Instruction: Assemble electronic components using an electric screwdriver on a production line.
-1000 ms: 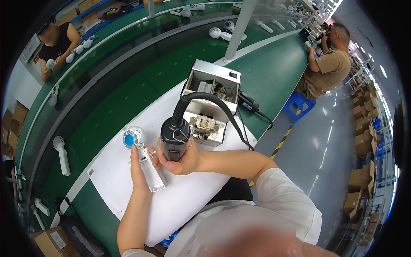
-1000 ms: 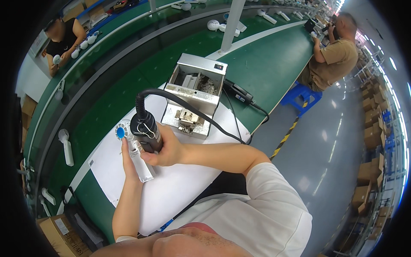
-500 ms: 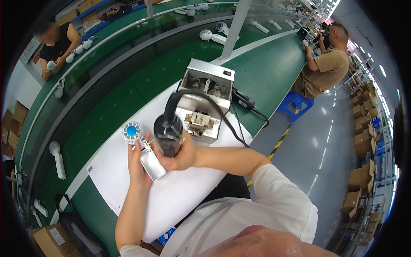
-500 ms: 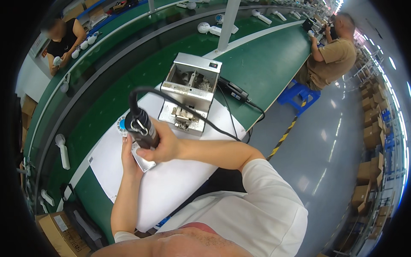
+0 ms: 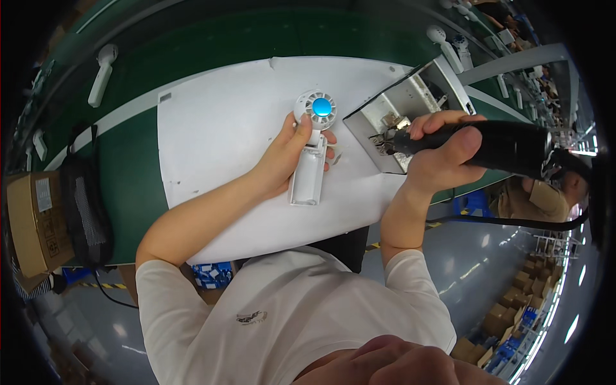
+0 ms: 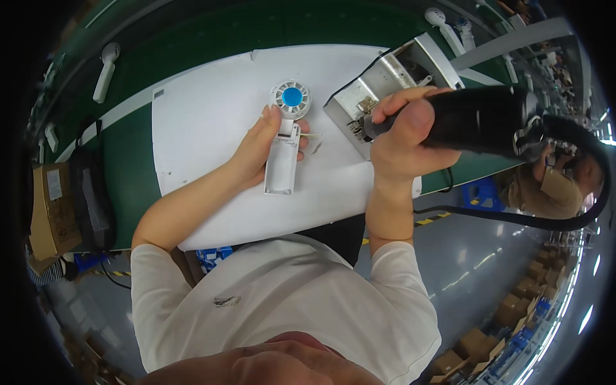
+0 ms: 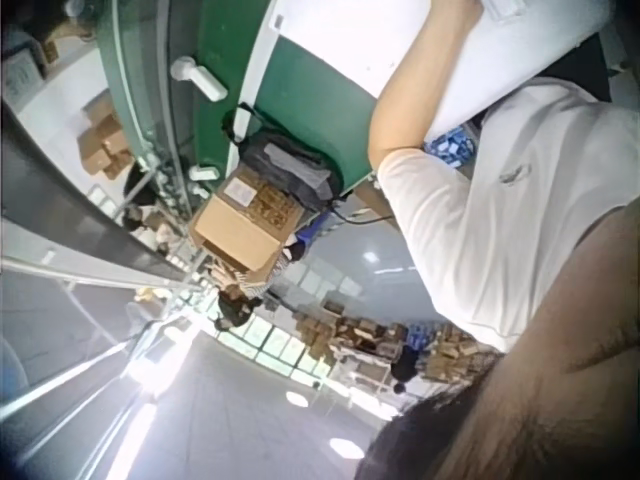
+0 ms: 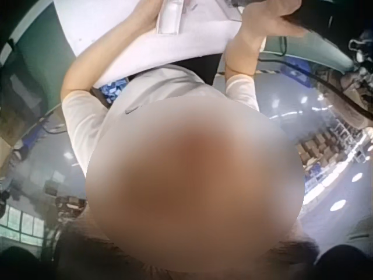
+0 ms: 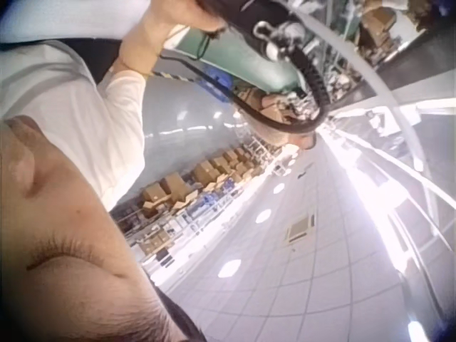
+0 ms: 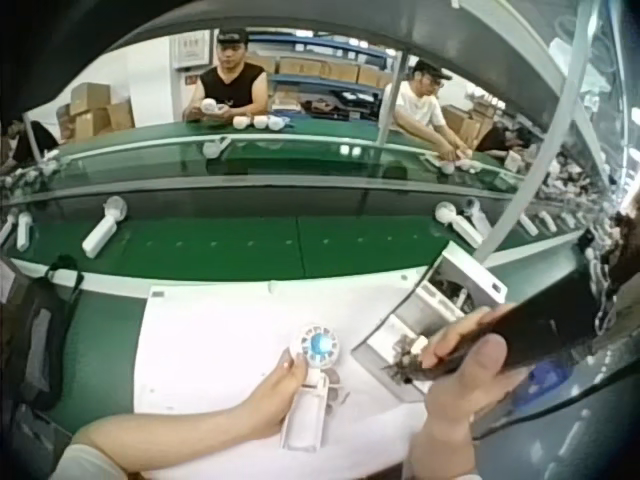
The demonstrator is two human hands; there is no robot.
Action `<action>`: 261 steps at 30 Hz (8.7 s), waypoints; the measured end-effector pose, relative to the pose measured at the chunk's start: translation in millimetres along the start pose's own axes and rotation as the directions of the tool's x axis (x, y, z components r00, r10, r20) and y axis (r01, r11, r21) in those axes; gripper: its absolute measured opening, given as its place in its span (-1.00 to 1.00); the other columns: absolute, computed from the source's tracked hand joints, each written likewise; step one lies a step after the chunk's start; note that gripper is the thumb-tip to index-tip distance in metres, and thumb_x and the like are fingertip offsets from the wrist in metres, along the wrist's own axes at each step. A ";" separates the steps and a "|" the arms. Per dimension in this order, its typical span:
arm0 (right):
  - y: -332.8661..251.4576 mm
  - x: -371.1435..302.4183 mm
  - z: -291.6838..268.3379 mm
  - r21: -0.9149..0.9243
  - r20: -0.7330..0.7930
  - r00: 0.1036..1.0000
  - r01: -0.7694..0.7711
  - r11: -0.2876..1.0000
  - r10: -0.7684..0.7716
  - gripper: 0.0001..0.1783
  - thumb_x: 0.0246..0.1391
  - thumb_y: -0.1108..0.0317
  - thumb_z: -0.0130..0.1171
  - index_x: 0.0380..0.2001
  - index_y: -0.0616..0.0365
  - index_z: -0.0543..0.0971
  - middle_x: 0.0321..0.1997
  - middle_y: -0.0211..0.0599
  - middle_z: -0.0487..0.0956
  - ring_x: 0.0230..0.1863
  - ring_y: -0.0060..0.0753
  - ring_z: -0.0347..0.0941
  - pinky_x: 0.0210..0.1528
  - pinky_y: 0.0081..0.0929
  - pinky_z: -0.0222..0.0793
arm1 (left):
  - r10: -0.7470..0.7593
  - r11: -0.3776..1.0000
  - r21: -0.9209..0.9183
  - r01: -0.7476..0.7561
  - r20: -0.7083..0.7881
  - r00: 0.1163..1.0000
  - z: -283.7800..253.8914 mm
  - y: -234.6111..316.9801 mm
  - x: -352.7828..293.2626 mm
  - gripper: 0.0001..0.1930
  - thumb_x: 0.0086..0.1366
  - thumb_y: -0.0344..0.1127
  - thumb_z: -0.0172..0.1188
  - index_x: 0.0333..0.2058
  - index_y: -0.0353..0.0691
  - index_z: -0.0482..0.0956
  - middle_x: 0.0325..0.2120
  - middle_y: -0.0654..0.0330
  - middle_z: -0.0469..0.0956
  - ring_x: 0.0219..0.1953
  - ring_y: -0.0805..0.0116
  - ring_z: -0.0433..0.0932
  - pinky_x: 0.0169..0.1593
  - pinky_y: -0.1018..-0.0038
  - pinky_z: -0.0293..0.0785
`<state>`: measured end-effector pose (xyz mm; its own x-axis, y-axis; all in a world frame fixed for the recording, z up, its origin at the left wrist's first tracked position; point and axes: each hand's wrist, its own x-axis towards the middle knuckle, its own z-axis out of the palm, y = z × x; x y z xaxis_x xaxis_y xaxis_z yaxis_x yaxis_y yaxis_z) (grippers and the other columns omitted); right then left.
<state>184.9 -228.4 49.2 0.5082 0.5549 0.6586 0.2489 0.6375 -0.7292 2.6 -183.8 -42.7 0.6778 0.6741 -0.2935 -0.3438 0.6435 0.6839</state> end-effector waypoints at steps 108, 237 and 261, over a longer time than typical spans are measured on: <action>9.7 -3.0 -1.4 0.544 0.316 0.943 -0.092 0.834 -0.102 -0.27 0.09 -0.41 -0.17 -0.12 0.09 0.31 -0.63 -0.29 0.33 -0.77 -0.47 0.21 -0.73 -0.49 0.23 | 0.633 0.245 0.969 -0.016 -0.148 0.760 -14.6 108.2 215.5 -0.46 0.09 -0.43 0.16 0.07 -0.27 0.22 0.04 -0.15 0.23 -0.21 -0.02 0.44 -0.18 0.17 0.48; 53.1 -47.8 42.7 0.391 0.416 0.892 -0.352 0.850 0.178 -0.61 0.11 0.11 0.15 -0.26 0.21 0.32 -0.62 -0.38 0.42 -0.69 -0.57 0.26 -0.61 -0.67 0.26 | 0.414 -0.287 0.783 -0.552 0.621 0.665 -16.5 28.4 46.0 -0.91 0.15 -0.35 0.13 -0.47 -0.17 0.41 -0.50 0.16 0.47 -0.41 0.12 0.45 -0.26 0.32 0.39; 104.8 -63.5 25.2 0.225 0.414 0.885 -0.328 0.918 0.215 -0.63 -0.09 0.56 0.18 -0.17 0.26 0.34 -0.40 -0.26 0.49 -0.59 -0.47 0.39 -0.52 -0.55 0.45 | 0.401 -0.190 0.823 -0.535 0.562 0.723 -7.4 29.9 54.8 -0.82 -0.11 -0.38 0.22 -0.44 -0.14 0.46 -0.51 0.15 0.51 -0.41 0.10 0.47 -0.27 0.30 0.38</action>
<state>157.9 -183.3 -64.3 0.1617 0.8490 0.5030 -0.1237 0.5232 -0.8432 24.7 -125.0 -43.3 0.7177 0.5417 0.4375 0.2380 -0.7813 0.5769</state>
